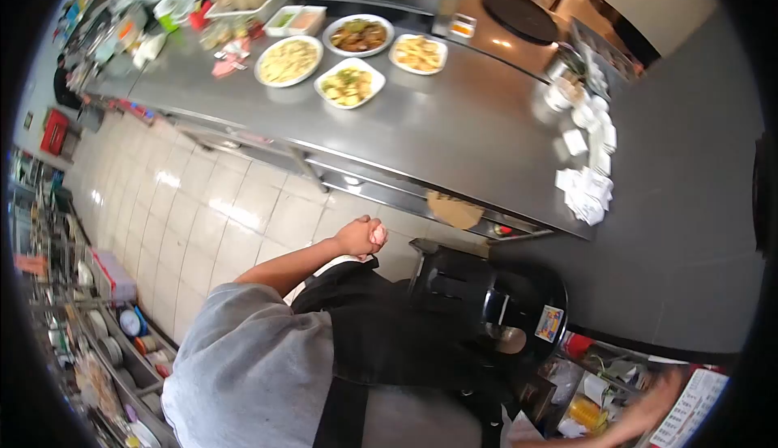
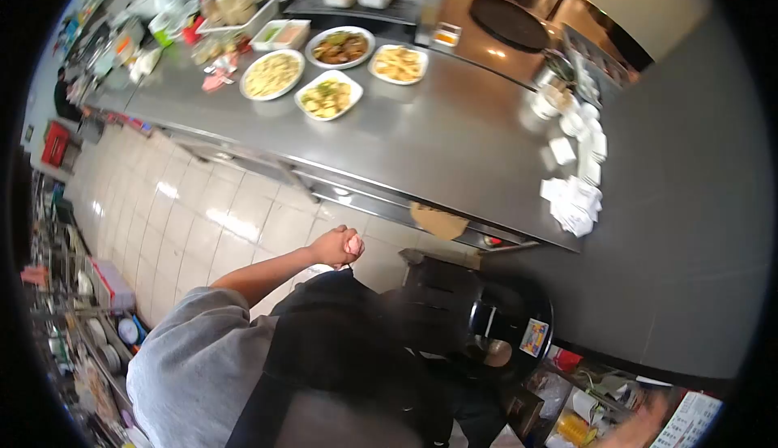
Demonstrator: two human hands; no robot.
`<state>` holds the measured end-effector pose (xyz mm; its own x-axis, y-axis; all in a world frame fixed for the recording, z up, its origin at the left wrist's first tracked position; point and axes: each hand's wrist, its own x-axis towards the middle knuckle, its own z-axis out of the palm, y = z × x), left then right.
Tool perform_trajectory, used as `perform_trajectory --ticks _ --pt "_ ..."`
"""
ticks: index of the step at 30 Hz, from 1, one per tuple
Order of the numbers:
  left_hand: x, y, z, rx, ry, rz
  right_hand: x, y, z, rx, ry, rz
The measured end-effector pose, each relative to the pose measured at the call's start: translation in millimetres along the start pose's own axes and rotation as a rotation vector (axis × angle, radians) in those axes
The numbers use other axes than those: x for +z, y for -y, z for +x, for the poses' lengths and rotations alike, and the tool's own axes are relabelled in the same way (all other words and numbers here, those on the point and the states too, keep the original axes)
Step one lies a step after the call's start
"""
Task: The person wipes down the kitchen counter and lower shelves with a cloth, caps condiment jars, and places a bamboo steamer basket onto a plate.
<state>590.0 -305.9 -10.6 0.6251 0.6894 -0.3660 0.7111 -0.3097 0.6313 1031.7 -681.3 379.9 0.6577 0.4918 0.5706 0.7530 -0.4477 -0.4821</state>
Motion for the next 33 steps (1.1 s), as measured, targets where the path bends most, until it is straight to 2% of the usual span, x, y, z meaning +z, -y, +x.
perform_trajectory --ticks 1,2,3,4,5,8,9,11,12,13,14,15,16,17,18,19,21,22,23,25,27,28,30,31,33 --pt "-11 12 -16 -0.024 -0.012 -0.015 65 12 -22 -0.003 0.241 0.127" --pt "-18 28 -33 -0.035 -0.138 -0.116 131 24 -44 0.021 0.469 0.239" --pt "-25 44 -51 -0.047 -0.269 -0.21 195 91 -70 0.303 0.758 0.645" --pt "-31 60 -68 -0.058 -0.365 -0.237 259 114 -102 0.388 1.045 0.803" --pt "-44 73 -87 -0.078 -0.386 -0.246 307 151 -139 0.414 1.27 0.85" --pt "-93 100 -153 -0.359 -0.38 -0.896 414 247 -246 0.346 1.851 0.956" --pt "-92 119 -170 -0.374 -0.391 -0.913 434 280 -269 0.37 2.007 0.987" --pt "-96 161 -201 -0.303 -0.661 -1.06 468 341 -311 0.354 2.06 1.012" --pt "-107 165 -221 -0.331 -0.635 -1.12 478 373 -328 0.345 2.079 1.003" --pt "-116 170 -236 -0.342 -0.65 -1.126 486 403 -346 0.547 2.084 0.992" --pt "-123 175 -248 -0.324 -0.542 -1.239 490 427 -364 0.755 2.074 0.969" --pt "-125 182 -257 -0.303 -0.43 -1.353 498 444 -387 0.757 2.09 0.952" --pt "-115 195 -260 -0.261 -0.375 -1.339 512 454 -410 0.692 2.073 1.054" --pt "-115 209 -262 -0.269 -0.384 -1.353 530 460 -433 0.629 2.05 1.152" --pt "-117 224 -264 -0.281 -0.343 -1.337 552 459 -456 0.724 1.975 1.171" --pt "-125 232 -268 -0.296 -0.301 -1.319 563 462 -461 0.73 1.989 1.155" --pt "-132 257 -275 -0.37 -0.325 -1.323 591 461 -461 0.885 2.109 0.932" --pt "-128 278 -277 -0.367 -0.372 -1.282 613 455 -474 0.819 1.882 0.842" --pt "-128 296 -279 -0.363 -0.421 -1.24 644 440 -483 0.827 1.893 0.824" --pt "-133 327 -293 -0.431 -0.478 -1.196 711 409 -488 1.047 1.854 0.956" --pt "-127 370 -313 -0.541 -0.484 -1.102 759 409 -482 1.003 1.749 0.815" --pt "-123 391 -326 -0.617 -0.502 -1.098 787 415 -486 1.004 1.767 0.809" --pt "-125 421 -356 -0.763 -0.542 -1.132 831 425 -500 0.923 1.411 0.891" --pt "-128 430 -374 -0.838 -0.571 -1.171 842 444 -506 0.934 1.418 0.874" --pt "-132 449 -399 -0.942 -0.639 -1.241 875 493 -511 0.749 1.107 0.577"
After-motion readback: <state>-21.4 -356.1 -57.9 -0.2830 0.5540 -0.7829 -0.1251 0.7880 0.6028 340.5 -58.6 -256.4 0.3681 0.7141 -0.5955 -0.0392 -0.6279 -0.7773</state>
